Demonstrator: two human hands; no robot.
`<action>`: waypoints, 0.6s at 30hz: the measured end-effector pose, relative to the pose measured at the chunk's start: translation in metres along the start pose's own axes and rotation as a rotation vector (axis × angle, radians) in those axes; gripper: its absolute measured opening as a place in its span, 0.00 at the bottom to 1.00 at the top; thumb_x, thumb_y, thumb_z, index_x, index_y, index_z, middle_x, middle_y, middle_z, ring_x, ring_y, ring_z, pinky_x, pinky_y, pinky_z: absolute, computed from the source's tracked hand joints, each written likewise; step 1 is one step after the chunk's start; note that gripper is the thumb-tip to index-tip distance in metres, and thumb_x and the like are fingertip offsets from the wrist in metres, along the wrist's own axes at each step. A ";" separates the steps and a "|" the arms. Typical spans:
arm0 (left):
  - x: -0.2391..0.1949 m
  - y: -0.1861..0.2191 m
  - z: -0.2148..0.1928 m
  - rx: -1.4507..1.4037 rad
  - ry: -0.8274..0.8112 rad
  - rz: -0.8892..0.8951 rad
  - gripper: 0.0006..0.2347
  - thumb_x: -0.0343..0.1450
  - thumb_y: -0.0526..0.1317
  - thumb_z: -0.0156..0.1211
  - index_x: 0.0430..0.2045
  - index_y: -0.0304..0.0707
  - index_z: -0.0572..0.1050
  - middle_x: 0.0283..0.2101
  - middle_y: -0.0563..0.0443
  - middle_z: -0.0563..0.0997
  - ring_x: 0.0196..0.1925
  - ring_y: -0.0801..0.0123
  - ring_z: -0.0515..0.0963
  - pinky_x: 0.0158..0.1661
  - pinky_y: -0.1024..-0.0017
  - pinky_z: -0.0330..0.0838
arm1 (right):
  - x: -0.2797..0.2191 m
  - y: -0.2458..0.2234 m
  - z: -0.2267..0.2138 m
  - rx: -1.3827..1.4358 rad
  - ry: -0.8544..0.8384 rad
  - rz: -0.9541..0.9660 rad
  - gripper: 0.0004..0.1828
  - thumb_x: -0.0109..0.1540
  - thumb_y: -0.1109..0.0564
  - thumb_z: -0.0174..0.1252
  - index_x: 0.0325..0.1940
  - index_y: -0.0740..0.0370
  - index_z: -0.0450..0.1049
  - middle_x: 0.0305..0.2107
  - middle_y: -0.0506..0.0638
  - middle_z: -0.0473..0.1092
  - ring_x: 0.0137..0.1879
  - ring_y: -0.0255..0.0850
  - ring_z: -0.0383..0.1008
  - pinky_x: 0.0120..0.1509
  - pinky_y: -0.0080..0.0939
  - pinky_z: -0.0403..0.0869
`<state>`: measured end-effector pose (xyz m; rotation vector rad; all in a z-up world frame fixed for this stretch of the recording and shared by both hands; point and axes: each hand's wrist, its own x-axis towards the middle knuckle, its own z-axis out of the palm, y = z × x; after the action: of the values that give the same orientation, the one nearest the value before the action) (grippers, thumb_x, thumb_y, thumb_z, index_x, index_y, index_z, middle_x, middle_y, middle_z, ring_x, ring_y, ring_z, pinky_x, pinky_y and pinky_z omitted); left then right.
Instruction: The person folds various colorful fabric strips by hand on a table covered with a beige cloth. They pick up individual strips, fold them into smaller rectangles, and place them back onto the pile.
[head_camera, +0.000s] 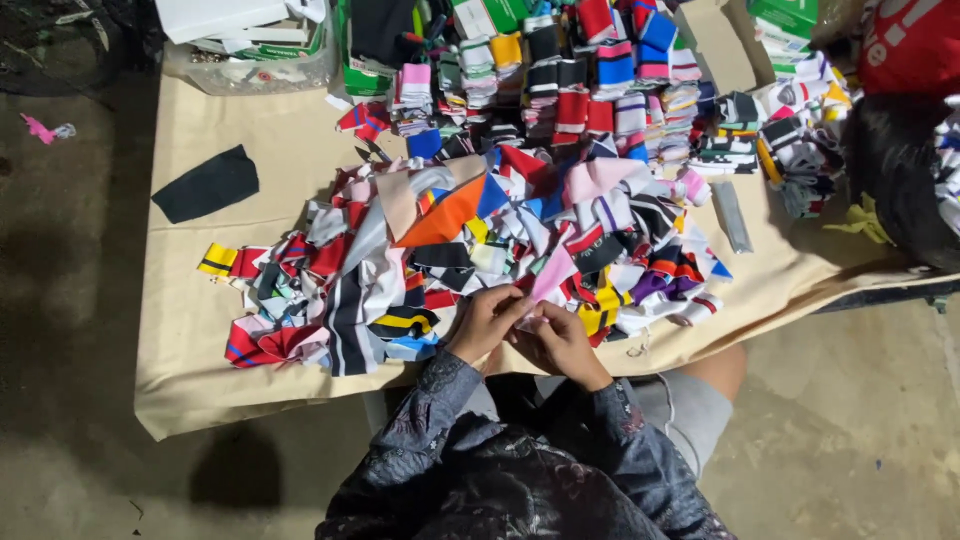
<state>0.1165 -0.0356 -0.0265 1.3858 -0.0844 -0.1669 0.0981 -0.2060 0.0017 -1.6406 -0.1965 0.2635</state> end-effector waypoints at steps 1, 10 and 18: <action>-0.002 0.004 0.001 0.002 -0.003 -0.003 0.09 0.73 0.38 0.64 0.34 0.26 0.77 0.20 0.36 0.78 0.15 0.62 0.81 0.15 0.77 0.77 | -0.003 0.005 -0.001 0.003 0.003 0.001 0.07 0.63 0.65 0.52 0.33 0.62 0.75 0.09 0.49 0.66 0.20 0.37 0.69 0.34 0.37 0.70; -0.009 0.012 0.015 -0.020 0.055 -0.074 0.08 0.75 0.36 0.59 0.34 0.25 0.77 0.22 0.39 0.77 0.18 0.62 0.82 0.18 0.76 0.78 | -0.009 0.028 -0.010 0.042 0.075 -0.089 0.08 0.64 0.65 0.52 0.39 0.64 0.78 0.14 0.51 0.66 0.24 0.39 0.68 0.36 0.42 0.71; 0.019 -0.048 -0.008 0.116 0.218 -0.124 0.11 0.73 0.42 0.62 0.29 0.30 0.81 0.17 0.36 0.78 0.15 0.60 0.81 0.12 0.77 0.75 | -0.001 0.028 -0.017 0.083 -0.068 -0.097 0.10 0.64 0.67 0.50 0.38 0.65 0.79 0.09 0.51 0.67 0.18 0.40 0.73 0.28 0.37 0.72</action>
<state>0.1330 -0.0397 -0.0762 1.5179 0.1764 -0.1145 0.1017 -0.2252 -0.0246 -1.5363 -0.3121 0.2499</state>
